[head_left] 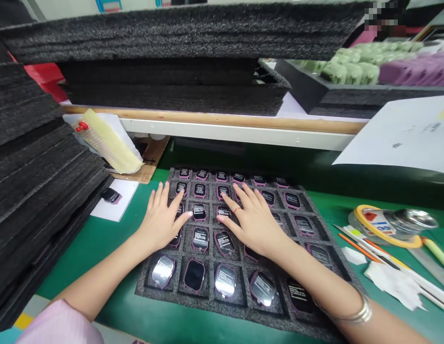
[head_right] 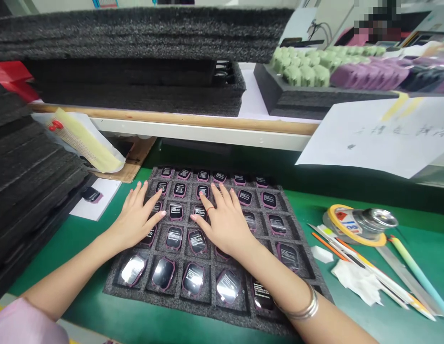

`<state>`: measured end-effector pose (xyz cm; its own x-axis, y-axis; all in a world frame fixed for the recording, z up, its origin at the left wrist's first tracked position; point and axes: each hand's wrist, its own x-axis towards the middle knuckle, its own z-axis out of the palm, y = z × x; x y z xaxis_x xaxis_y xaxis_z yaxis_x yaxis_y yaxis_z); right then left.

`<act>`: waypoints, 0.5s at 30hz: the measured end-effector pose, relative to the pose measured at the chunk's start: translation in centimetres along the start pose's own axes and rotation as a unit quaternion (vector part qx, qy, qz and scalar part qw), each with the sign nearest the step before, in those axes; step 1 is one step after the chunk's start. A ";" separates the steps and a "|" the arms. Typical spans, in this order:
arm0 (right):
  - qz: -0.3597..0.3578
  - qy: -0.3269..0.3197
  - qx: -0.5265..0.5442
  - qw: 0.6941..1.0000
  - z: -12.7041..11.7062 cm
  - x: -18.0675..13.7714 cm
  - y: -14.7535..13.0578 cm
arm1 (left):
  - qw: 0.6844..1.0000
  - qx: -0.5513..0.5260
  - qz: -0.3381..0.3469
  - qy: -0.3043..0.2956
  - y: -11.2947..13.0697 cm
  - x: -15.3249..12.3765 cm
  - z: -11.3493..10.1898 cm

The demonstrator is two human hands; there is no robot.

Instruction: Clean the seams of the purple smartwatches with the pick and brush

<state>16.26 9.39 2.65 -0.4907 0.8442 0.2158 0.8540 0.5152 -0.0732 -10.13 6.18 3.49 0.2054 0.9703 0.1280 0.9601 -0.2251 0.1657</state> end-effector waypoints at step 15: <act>0.019 0.053 -0.019 0.998 -0.1 0.5 1.1 | 0.999 0.022 -0.017 0.023 -0.2 1.4 0.4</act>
<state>17.03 10.34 2.80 -0.4388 0.8416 0.3148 0.8786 0.4754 -0.0463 -9.97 7.65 3.24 0.1645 0.9719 0.1682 0.9740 -0.1870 0.1278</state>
